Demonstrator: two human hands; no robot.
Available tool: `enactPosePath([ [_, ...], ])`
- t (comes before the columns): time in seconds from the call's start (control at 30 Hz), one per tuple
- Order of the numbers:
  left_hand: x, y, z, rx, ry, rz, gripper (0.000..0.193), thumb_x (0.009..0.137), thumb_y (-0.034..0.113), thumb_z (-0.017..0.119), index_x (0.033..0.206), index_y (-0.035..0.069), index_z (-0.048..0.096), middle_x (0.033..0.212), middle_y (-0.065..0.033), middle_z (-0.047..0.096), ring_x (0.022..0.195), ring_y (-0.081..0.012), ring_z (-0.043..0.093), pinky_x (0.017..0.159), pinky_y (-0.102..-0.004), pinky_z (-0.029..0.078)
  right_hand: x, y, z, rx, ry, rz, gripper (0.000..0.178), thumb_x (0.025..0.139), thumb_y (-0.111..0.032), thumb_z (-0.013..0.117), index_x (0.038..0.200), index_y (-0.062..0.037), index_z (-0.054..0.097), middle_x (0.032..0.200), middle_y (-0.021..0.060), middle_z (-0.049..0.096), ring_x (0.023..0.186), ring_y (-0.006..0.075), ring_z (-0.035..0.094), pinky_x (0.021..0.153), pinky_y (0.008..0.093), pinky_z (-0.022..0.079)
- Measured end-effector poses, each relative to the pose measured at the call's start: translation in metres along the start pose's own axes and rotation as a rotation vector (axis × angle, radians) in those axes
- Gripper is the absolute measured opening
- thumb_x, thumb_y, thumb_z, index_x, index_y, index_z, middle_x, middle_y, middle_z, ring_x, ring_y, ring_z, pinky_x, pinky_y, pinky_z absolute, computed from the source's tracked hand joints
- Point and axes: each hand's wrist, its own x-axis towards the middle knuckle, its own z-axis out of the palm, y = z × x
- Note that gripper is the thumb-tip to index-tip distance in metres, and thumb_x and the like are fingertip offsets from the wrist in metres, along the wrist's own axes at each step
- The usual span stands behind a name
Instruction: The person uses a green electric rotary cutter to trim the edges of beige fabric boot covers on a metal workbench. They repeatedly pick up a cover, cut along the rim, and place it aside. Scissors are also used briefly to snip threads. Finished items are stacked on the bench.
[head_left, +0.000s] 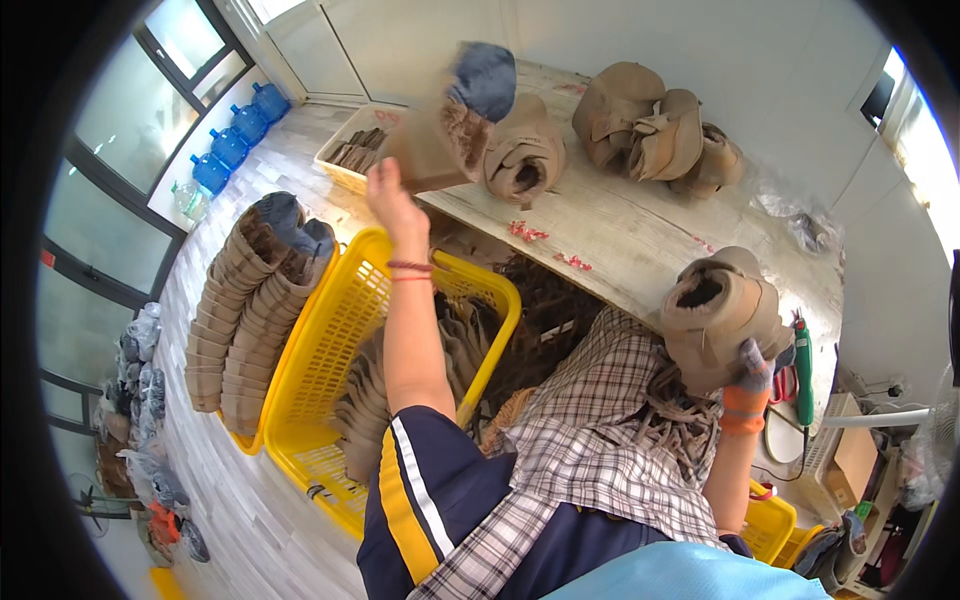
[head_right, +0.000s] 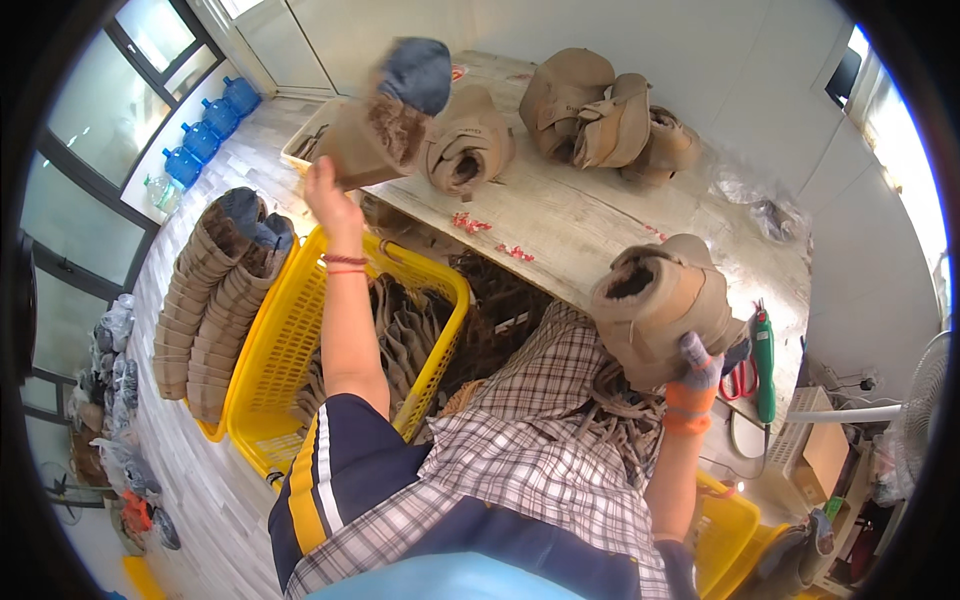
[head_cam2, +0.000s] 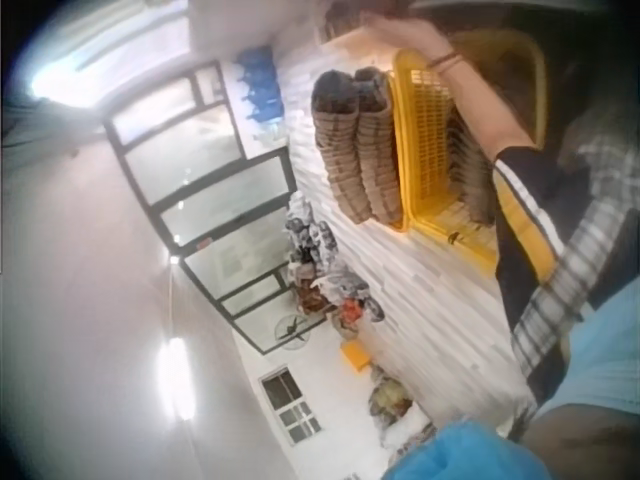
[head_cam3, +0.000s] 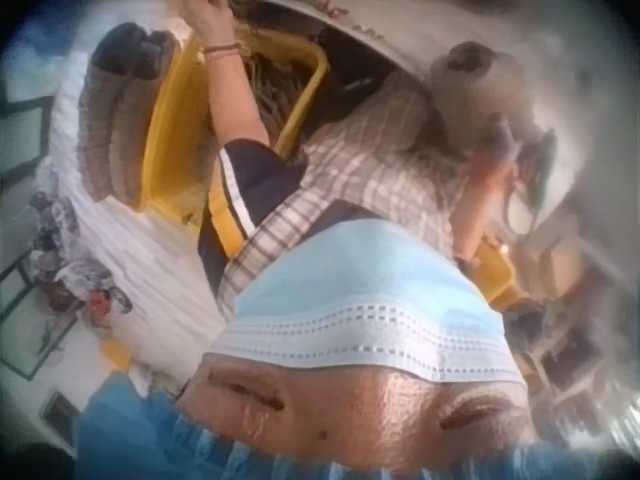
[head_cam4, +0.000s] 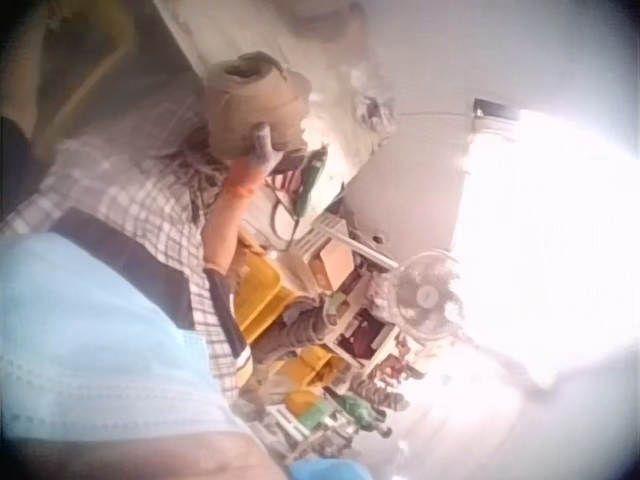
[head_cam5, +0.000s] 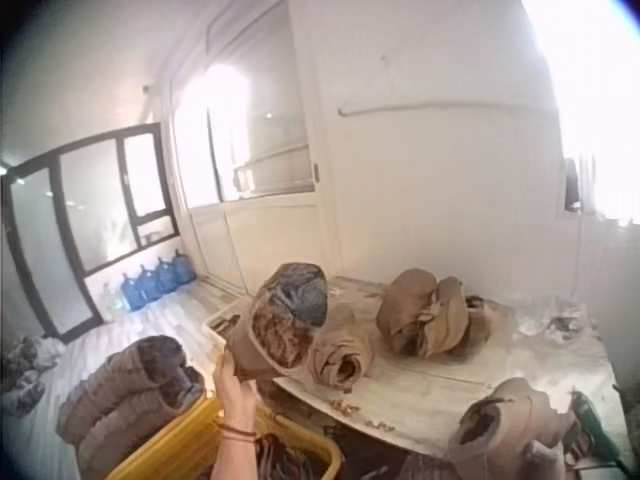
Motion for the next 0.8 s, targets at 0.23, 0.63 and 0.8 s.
enactPosePath([
  [0.23, -0.050, 0.059, -0.044, -0.373, 0.042, -0.454, 0.032, 0.098, 0.021, 0.052, 0.121, 0.000, 0.057, 0.117, -0.0073, 0.062, 0.108, -0.0180, 0.058, 0.094, -0.0353, 0.046, -0.007, -0.032, 0.037, -0.087, 0.040, -0.071, 0.042, 0.082, -0.010, 0.067, 0.122, 0.0007, 0.057, 0.115, 0.0087, 0.063, 0.104, 0.0205, 0.060, 0.093, 0.0370, 0.048],
  [0.63, -0.196, 0.086, 0.051, -0.012, -0.515, -0.462, 0.018, 0.096, 0.014, 0.056, 0.107, 0.000, 0.057, 0.105, -0.0058, 0.062, 0.089, -0.0154, 0.059, 0.081, -0.0273, 0.047, -0.034, -0.032, 0.062, -0.236, 0.041, -0.135, 0.046, 0.075, 0.000, 0.075, 0.118, 0.0014, 0.059, 0.106, 0.0073, 0.066, 0.095, 0.0178, 0.062, 0.087, 0.0316, 0.050],
  [0.8, -0.264, 0.105, 0.111, 0.643, -0.899, 0.199, 0.022, 0.087, 0.013, 0.065, 0.101, -0.001, 0.055, 0.092, -0.0123, 0.057, 0.084, -0.0305, 0.053, 0.084, -0.0351, 0.046, -0.021, -0.006, 0.023, 0.024, 0.020, -0.053, 0.054, 0.069, -0.007, 0.080, 0.118, 0.0006, 0.059, 0.107, 0.0078, 0.066, 0.095, 0.0195, 0.063, 0.084, 0.0325, 0.052],
])
